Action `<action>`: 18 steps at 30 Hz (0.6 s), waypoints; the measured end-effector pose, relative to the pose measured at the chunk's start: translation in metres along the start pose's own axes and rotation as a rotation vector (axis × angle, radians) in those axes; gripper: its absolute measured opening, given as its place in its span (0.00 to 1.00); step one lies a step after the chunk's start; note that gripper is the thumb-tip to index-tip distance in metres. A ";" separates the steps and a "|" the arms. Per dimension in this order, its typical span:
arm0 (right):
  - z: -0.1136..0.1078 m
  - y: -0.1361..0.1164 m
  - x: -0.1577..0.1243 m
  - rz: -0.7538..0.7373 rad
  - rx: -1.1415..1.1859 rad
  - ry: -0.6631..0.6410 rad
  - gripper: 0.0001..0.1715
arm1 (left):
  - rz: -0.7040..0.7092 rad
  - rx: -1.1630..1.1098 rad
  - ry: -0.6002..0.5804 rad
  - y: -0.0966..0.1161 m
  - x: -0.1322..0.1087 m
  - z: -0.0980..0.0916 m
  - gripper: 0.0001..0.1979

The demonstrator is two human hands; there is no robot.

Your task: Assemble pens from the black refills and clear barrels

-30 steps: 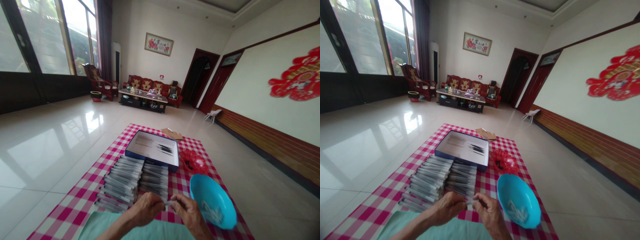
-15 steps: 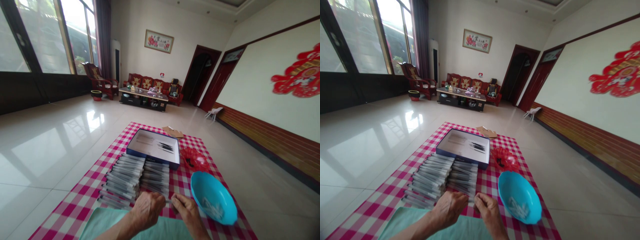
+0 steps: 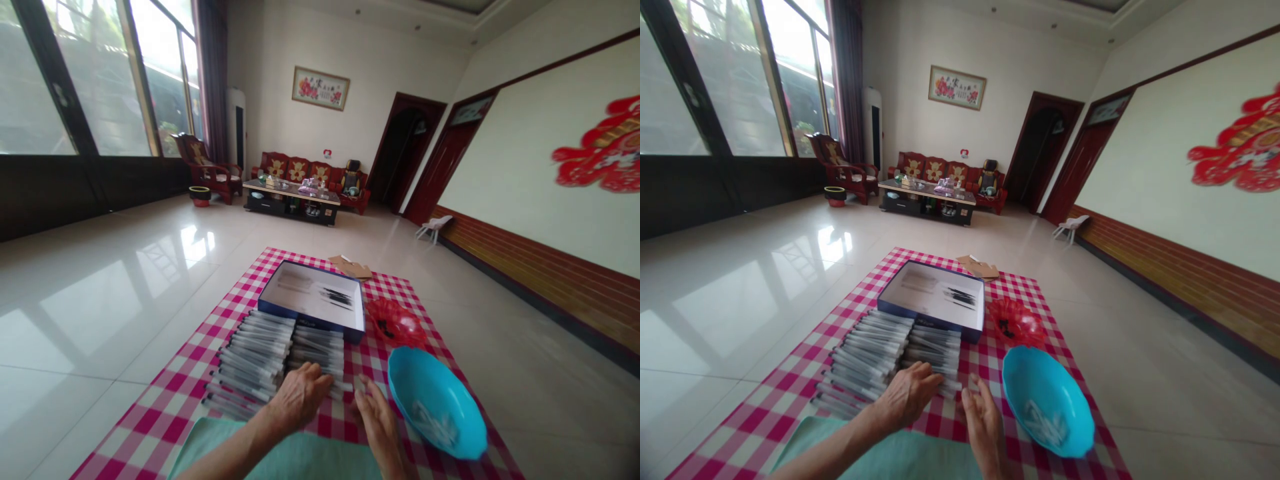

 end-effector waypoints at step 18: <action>0.015 0.011 0.019 -0.330 -0.242 0.122 0.20 | -0.117 0.060 0.001 -0.017 0.003 0.024 0.07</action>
Point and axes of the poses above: each hand's wrist, its own x-axis towards the middle knuckle, its own z-axis out of the palm, y = z × x, the point moved 6 cm from there along x, towards the middle knuckle, and after that the axes turned 1 degree about y, right-handed, at the moved point
